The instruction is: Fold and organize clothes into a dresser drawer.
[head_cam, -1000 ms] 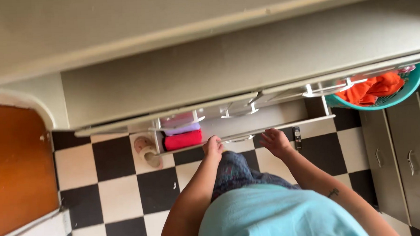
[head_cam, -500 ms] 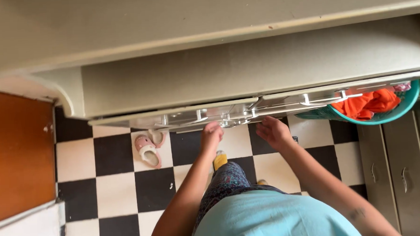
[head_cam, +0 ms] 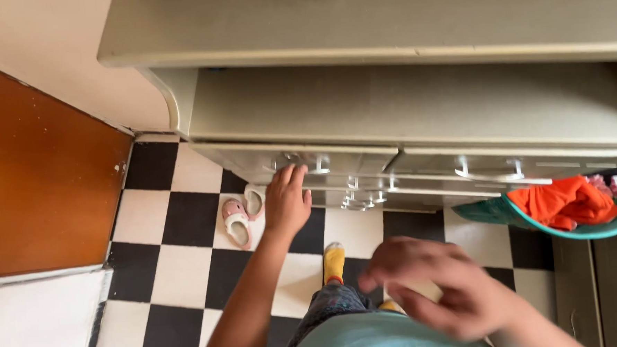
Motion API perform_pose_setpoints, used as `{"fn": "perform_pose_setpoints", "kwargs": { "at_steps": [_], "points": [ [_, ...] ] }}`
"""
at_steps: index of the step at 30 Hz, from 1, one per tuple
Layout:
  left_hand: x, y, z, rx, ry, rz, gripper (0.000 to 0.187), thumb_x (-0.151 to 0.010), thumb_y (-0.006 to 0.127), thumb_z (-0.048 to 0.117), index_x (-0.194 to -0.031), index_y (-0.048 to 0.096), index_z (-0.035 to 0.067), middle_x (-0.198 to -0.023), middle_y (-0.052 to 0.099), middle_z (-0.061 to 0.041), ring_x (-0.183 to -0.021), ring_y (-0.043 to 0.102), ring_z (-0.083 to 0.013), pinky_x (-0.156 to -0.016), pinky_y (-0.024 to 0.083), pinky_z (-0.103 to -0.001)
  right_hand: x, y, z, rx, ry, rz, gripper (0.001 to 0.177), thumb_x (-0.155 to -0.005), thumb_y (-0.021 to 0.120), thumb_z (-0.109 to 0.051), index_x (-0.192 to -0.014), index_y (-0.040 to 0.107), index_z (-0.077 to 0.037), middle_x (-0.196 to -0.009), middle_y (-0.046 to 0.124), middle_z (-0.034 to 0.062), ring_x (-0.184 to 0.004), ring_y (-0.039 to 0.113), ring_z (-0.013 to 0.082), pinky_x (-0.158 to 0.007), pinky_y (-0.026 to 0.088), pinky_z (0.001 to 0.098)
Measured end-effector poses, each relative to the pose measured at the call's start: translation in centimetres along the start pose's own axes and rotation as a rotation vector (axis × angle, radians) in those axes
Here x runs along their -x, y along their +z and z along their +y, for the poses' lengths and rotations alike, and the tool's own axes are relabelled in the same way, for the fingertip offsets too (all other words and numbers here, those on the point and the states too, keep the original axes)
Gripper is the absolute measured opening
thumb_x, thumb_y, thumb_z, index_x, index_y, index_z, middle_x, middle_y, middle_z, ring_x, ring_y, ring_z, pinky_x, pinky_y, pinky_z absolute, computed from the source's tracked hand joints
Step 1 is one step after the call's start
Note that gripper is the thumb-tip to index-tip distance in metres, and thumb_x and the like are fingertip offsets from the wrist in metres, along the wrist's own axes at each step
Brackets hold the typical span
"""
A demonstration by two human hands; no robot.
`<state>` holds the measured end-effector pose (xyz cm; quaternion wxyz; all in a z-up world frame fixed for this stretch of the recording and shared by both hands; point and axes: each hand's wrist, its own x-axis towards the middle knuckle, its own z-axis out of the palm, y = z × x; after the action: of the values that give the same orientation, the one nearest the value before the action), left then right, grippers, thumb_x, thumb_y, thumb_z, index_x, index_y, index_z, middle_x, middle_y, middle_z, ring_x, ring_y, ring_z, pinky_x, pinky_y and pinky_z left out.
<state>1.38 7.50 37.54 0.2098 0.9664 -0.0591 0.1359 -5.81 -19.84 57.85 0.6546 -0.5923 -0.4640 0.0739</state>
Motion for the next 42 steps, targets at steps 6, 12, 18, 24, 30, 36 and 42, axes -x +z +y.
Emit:
{"fn": "perform_pose_setpoints", "kwargs": {
  "at_steps": [6,12,18,24,30,36,42],
  "points": [
    [-0.3,1.8,-0.8,0.022,0.04,0.001,0.052,-0.078,0.083,0.026,-0.121,0.063,0.005,-0.125,0.062,-0.014,-0.123,0.055,-0.035,-0.093,0.049,-0.049,-3.3,0.8,5.4,0.778,0.095,0.194,0.048,-0.085,0.066,0.006,-0.132,0.06,-0.001,-0.13,0.063,0.017,-0.123,0.059,0.0355,-0.103,0.05,0.0431],
    [2.0,1.5,0.1,-0.053,0.008,-0.095,0.038,-0.086,0.074,0.025,-0.117,0.067,0.005,-0.116,0.067,-0.013,-0.114,0.06,-0.0354,-0.089,0.051,-0.049,-1.6,3.6,16.5,1.012,0.172,0.066,0.061,-0.079,0.062,0.005,-0.139,0.058,-0.005,-0.139,0.06,0.0182,-0.125,0.058,0.0366,-0.108,0.042,0.0486],
    [6.8,-5.2,-1.0,0.044,0.144,-0.293,0.032,-0.091,0.071,0.024,-0.117,0.067,0.005,-0.107,0.069,-0.014,-0.105,0.063,-0.0343,-0.085,0.049,-0.052,0.8,9.9,16.2,1.278,0.191,0.37,0.034,-0.089,0.075,-0.015,-0.123,0.069,-0.017,-0.108,0.062,0.0061,-0.107,0.06,0.0276,-0.092,0.041,0.0461],
    [2.8,-15.5,-3.7,0.207,0.4,0.148,0.04,-0.074,0.079,0.032,-0.105,0.069,0.008,-0.097,0.07,-0.01,-0.094,0.066,-0.0303,-0.083,0.051,-0.046,-4.4,10.5,13.3,1.117,0.468,0.125,0.038,-0.076,0.084,-0.027,-0.099,0.068,-0.001,-0.098,0.064,0.0126,-0.093,0.062,0.0335,-0.082,0.049,0.046],
    [4.8,-11.6,-8.2,0.182,0.377,-0.523,0.028,-0.09,0.078,0.031,-0.078,0.069,0.007,-0.07,0.069,-0.009,-0.065,0.07,-0.0262,-0.061,0.056,-0.042,-2.4,12.0,13.6,1.034,0.552,0.085,0.017,-0.07,0.082,-0.013,-0.08,0.069,-0.008,-0.079,0.066,0.0071,-0.081,0.066,0.0298,-0.075,0.054,0.0433],
    [7.7,-12.7,-9.0,0.355,0.554,-0.645,0.027,-0.076,0.081,0.029,-0.069,0.066,0.008,-0.068,0.069,-0.01,-0.064,0.07,-0.0286,-0.058,0.055,-0.044,0.0,14.3,12.3,0.918,0.522,0.092,0.026,-0.061,0.086,-0.013,-0.083,0.074,-0.007,-0.076,0.067,0.0059,-0.071,0.067,0.0269,-0.061,0.054,0.0407],
    [8.7,-12.3,-8.8,0.316,0.579,-0.481,0.026,-0.078,0.08,0.03,-0.073,0.067,0.009,-0.068,0.068,-0.006,-0.066,0.07,-0.0267,-0.059,0.054,-0.042,0.5,13.5,12.5,0.993,0.289,0.086,0.022,-0.063,0.085,-0.011,-0.08,0.072,-0.006,-0.076,0.066,0.0063,-0.071,0.067,0.0266,-0.061,0.054,0.04]
  ]
}}
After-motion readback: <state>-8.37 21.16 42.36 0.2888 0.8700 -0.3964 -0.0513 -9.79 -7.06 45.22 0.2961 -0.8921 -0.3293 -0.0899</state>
